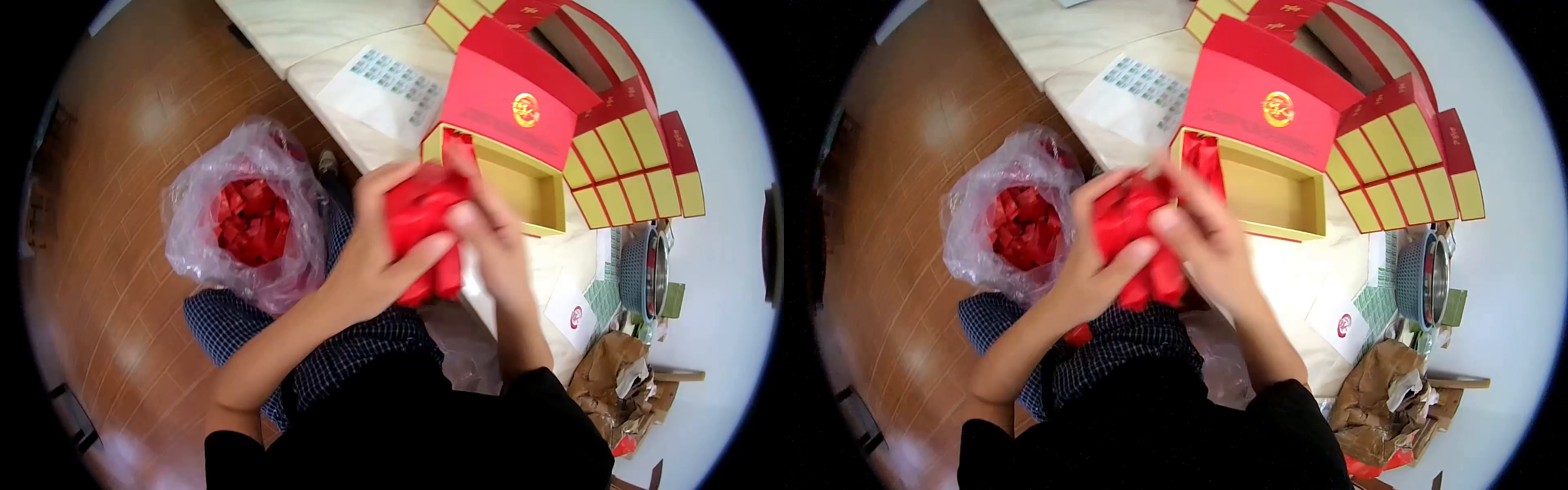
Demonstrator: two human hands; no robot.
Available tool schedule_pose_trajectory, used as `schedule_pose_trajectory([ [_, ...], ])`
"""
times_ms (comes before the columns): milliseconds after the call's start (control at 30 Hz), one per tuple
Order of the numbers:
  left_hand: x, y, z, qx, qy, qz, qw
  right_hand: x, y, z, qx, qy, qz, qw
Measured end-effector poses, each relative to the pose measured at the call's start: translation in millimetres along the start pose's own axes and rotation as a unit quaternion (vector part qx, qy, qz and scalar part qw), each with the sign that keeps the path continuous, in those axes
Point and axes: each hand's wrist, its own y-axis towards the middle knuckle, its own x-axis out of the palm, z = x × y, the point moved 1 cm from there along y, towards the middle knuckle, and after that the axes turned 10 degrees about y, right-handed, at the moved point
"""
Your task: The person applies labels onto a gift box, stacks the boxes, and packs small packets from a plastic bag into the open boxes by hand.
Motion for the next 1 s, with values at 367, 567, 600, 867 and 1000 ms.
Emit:
schedule_pose_trajectory([
  [367, 123, 123, -40, 0.099, 0.233, -0.061, 0.965, -145, 24, 45, 0.052, 0.044, 0.217, 0.974],
  [567, 107, 119, -44, 0.088, 0.308, -0.06, 0.945, -139, 19, 61, 0.09, 0.038, 0.208, 0.973],
  [600, 108, 120, -47, 0.097, 0.316, -0.039, 0.943, -138, 20, 61, 0.087, 0.035, 0.207, 0.974],
  [867, 113, 120, -54, 0.099, 0.36, 0.005, 0.928, -129, 22, 56, 0.092, -0.169, 0.15, 0.97],
  [1000, 117, 119, -57, 0.132, 0.47, -0.01, 0.873, -118, 25, 58, 0.067, -0.328, 0.128, 0.934],
])
